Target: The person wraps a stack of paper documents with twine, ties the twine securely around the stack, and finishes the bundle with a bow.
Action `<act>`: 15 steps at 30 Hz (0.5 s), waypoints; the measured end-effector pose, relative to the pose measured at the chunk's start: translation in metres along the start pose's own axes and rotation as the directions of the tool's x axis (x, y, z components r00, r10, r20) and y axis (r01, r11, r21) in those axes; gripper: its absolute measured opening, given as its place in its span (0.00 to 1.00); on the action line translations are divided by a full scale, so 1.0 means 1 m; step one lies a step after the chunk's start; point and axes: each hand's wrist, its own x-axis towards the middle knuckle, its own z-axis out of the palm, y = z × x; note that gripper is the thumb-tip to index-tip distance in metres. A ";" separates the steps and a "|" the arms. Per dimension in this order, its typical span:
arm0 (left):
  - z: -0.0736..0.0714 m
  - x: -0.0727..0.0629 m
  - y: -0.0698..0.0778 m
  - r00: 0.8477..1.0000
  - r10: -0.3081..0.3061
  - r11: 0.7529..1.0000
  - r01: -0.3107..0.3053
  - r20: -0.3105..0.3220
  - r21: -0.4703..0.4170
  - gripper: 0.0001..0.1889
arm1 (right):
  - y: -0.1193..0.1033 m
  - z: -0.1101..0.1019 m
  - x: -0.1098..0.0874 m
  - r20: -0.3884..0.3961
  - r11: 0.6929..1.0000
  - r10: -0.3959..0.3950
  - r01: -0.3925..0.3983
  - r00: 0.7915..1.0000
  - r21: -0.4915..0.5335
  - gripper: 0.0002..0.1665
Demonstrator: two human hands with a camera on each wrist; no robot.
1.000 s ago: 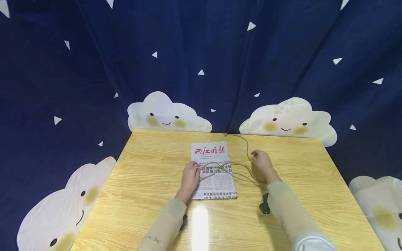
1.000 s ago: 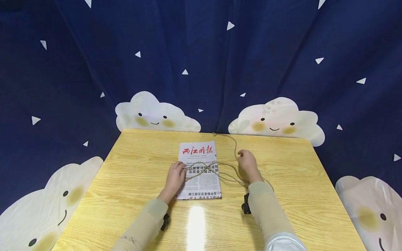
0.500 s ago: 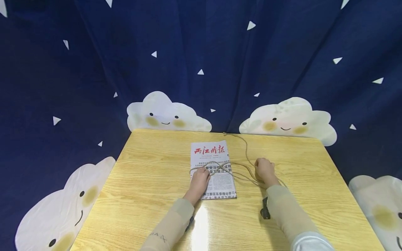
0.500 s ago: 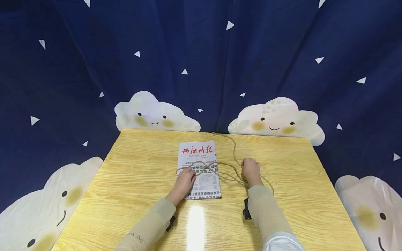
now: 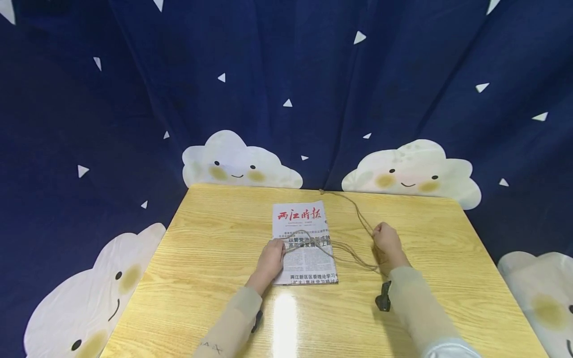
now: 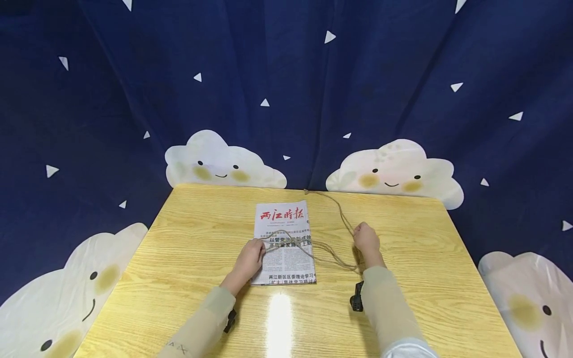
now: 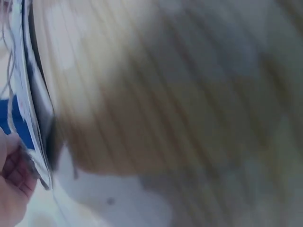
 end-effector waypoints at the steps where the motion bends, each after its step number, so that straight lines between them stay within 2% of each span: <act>1: -0.002 -0.002 -0.005 1.000 0.011 1.000 -0.012 -0.020 -0.015 0.04 | 0.002 -0.004 -0.002 -0.020 0.999 0.011 -0.010 1.000 0.043 0.12; 5: -0.013 -0.009 -0.028 0.997 0.031 0.999 -0.034 -0.075 -0.039 0.03 | 0.013 -0.016 -0.008 -0.091 0.971 0.099 -0.076 0.991 0.227 0.16; 8: -0.023 -0.013 -0.044 0.997 -0.001 0.999 -0.002 -0.082 -0.037 0.03 | 0.024 -0.021 -0.012 -0.127 0.933 0.177 -0.125 0.976 0.339 0.18; 15: -0.048 -0.023 -0.082 0.992 -0.092 0.995 0.095 -0.087 0.028 0.02 | 0.047 -0.024 -0.020 -0.113 0.848 0.286 -0.196 0.952 0.492 0.20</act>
